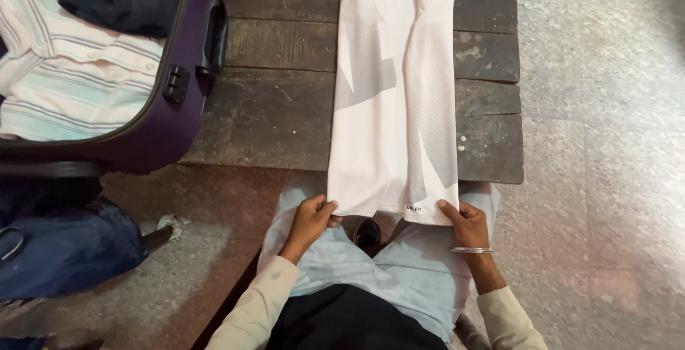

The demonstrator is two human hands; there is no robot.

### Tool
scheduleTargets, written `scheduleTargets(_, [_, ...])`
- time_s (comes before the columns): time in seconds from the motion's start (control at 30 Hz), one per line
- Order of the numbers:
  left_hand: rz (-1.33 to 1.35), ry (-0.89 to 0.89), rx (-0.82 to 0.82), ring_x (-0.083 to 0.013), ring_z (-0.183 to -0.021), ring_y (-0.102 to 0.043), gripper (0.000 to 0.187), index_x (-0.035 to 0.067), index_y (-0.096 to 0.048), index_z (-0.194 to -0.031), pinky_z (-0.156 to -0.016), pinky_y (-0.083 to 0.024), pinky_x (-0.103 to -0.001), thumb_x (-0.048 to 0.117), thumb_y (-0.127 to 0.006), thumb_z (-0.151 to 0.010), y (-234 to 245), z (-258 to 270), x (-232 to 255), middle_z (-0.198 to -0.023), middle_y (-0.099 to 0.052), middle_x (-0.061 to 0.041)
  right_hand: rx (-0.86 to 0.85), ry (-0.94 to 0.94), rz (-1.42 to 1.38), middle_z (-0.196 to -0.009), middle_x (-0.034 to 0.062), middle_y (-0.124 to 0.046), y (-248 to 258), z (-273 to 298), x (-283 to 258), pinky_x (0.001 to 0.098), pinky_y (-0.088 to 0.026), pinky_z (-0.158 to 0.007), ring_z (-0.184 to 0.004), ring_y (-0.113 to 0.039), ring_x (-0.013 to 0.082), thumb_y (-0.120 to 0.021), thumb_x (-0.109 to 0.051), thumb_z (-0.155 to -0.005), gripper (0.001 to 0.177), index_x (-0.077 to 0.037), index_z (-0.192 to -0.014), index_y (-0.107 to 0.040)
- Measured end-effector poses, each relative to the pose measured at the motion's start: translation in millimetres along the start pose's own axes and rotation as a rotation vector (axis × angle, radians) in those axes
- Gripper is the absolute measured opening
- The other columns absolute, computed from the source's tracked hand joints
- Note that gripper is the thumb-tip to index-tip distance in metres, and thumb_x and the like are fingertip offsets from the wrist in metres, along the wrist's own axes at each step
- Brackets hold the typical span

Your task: The person folds several shirts and polos on a wooden table and places them into a purple suitcase.

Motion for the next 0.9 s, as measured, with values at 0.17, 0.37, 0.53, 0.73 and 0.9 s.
scheduleTargets(0.17, [0.136, -0.148, -0.248, -0.0048, -0.077, -0.071, 0.018, 0.007, -0.07, -0.099, -0.071, -0.057, -0.02, 0.015, -0.075, -0.084, 5, 36, 32, -0.085, -0.076, 0.0, 0.032, -0.061, -0.146, -0.087, 0.0059, -0.074, 2, 8, -5, 0.0247, -0.051, -0.065, -0.072, -0.065, 0.0094, -0.077, -0.012, -0.089, 0.019, 0.005, -0.096, -0.074])
scheduleTargets(0.37, [0.038, -0.215, -0.192, -0.0087, -0.061, -0.062, 0.016, -0.001, -0.067, -0.089, -0.054, -0.047, -0.023, 0.01, -0.078, -0.092, 12, 29, 10, -0.077, -0.072, -0.011, 0.073, -0.022, -0.166, -0.08, 0.0034, -0.069, 1, 14, 3, 0.0239, -0.044, -0.058, -0.065, -0.057, 0.008, -0.081, -0.009, -0.086, 0.017, -0.001, -0.085, -0.066])
scheduleTargets(0.53, [0.112, -0.305, -0.072, -0.0088, -0.062, -0.06, 0.023, -0.001, -0.061, -0.095, -0.053, -0.047, -0.023, 0.01, -0.081, -0.089, 6, 10, -10, -0.077, -0.068, -0.008, 0.103, -0.001, -0.025, -0.074, 0.0029, -0.065, -1, 20, -3, 0.0245, -0.041, -0.053, -0.059, -0.052, 0.0084, -0.082, -0.01, -0.086, 0.023, -0.003, -0.079, -0.061])
scheduleTargets(0.73, [-0.17, -0.414, 0.118, -0.0158, -0.073, -0.069, 0.054, 0.002, -0.053, -0.115, -0.063, -0.056, -0.032, 0.006, -0.085, -0.072, 4, -11, -6, -0.099, -0.064, -0.007, 0.073, -0.017, -0.09, -0.075, 0.0042, -0.067, -2, 16, 4, 0.026, -0.048, -0.057, -0.062, -0.059, 0.0106, -0.081, -0.009, -0.085, 0.021, -0.002, -0.08, -0.062])
scheduleTargets(0.9, [-0.349, -0.428, 0.144, -0.0222, -0.073, -0.074, 0.056, 0.002, -0.054, -0.123, -0.068, -0.056, -0.038, 0.005, -0.08, -0.074, 4, -12, 8, -0.096, -0.07, -0.013, 0.05, -0.005, -0.119, -0.08, 0.0062, -0.07, -5, 19, -1, 0.028, -0.053, -0.063, -0.067, -0.063, 0.0132, -0.08, -0.008, -0.085, 0.017, -0.001, -0.085, -0.064])
Point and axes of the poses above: each hand's wrist, its own z-axis away from the middle knuckle, its own y-axis out of the back of the hand, x = y × z, the point moved 4 cm from there along -z, towards the middle knuckle
